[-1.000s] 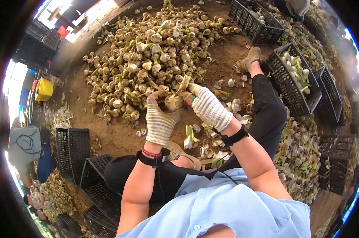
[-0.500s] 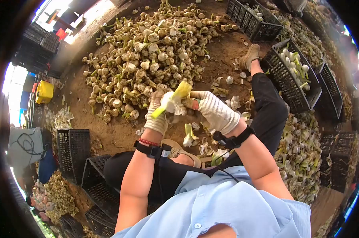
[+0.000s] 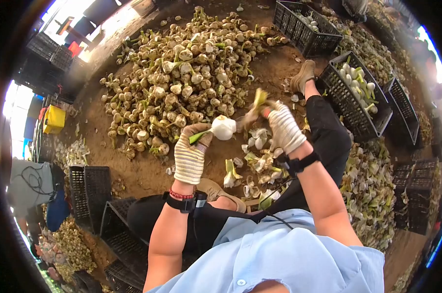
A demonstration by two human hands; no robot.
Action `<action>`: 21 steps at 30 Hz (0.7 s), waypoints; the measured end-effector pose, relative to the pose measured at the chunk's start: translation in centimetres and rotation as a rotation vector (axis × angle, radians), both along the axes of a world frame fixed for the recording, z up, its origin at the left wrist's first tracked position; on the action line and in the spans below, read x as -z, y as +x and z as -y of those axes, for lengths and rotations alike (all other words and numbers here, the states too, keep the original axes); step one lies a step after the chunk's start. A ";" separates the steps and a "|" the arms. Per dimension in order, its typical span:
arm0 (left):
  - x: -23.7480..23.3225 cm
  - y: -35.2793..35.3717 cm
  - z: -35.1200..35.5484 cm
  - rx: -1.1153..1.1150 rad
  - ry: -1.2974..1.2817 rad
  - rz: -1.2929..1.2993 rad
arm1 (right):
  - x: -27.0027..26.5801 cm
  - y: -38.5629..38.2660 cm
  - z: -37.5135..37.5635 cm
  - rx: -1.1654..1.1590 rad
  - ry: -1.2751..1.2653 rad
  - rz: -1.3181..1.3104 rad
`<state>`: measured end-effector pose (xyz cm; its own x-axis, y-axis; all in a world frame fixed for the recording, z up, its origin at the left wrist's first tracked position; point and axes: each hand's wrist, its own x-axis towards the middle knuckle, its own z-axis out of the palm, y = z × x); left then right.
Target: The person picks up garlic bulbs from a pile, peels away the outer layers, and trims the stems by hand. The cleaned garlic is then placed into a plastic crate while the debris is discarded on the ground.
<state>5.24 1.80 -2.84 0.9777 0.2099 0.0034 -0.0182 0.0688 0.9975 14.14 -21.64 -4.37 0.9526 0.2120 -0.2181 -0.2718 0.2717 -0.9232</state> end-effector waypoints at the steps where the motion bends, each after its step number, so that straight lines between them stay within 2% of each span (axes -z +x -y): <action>1: 0.3 0.1 -0.1 -0.008 0.031 0.062 | 2.0 1.7 1.6 0.006 -0.216 0.039; 2: 0.6 0.2 -0.3 -0.016 0.061 0.123 | 3.4 3.2 3.4 0.012 -0.433 0.077; 3: 0.8 0.2 -0.5 -0.020 0.111 0.133 | 3.2 4.0 4.3 -0.109 -0.881 0.243; 4: 0.6 0.3 -0.4 -0.023 0.106 0.140 | 3.2 3.7 4.8 -0.188 -1.028 0.324; 6: -0.2 0.3 0.1 -0.028 0.102 0.081 | 2.2 2.0 3.1 -0.048 -1.198 0.758; 7: -0.2 0.4 0.5 -0.053 0.115 0.088 | -2.5 -0.2 0.7 -0.133 -1.013 0.640; 8: -0.3 0.4 0.7 -0.047 0.111 0.088 | -4.7 -1.2 -0.9 -0.225 -1.004 0.679; 9: -0.7 0.5 1.0 -0.046 0.104 0.074 | -5.1 -1.9 -2.1 -0.286 -0.846 0.624; 10: -1.0 0.5 1.1 -0.046 0.096 0.063 | -6.0 -2.4 -3.1 -0.362 -0.869 0.553; 12: -1.4 0.5 0.9 -0.044 0.088 0.084 | -3.9 -1.8 -2.8 -0.318 -1.057 0.809; 13: -1.8 0.6 0.5 -0.020 0.144 0.156 | -5.2 -2.0 -3.0 -0.339 -0.938 0.622; 14: -2.2 0.6 0.2 0.001 0.200 0.226 | -5.6 -1.8 -2.5 -0.326 -0.881 0.681; 16: -2.5 0.1 0.0 0.013 0.162 0.181 | -6.7 -1.7 -1.8 -0.291 -0.825 0.572; 17: -2.4 -0.1 -0.2 0.030 0.160 0.190 | -8.0 -1.6 -1.6 -0.274 -0.808 0.429; 18: -2.4 -0.1 -0.4 0.049 0.158 0.203 | -6.9 -0.9 -0.7 -0.227 -0.842 0.510; 19: -2.5 0.1 -0.6 0.039 0.299 0.302 | -6.3 -0.4 0.0 -0.194 -0.878 0.539; 21: -2.6 0.1 -0.6 0.049 0.281 0.310 | -4.4 0.7 1.6 -0.150 -0.978 0.589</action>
<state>5.36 2.36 -0.29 0.9304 0.1119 0.3490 -0.3236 -0.1964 0.9256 14.87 -23.22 0.06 0.9407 0.3177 0.1188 0.3029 -0.6295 -0.7156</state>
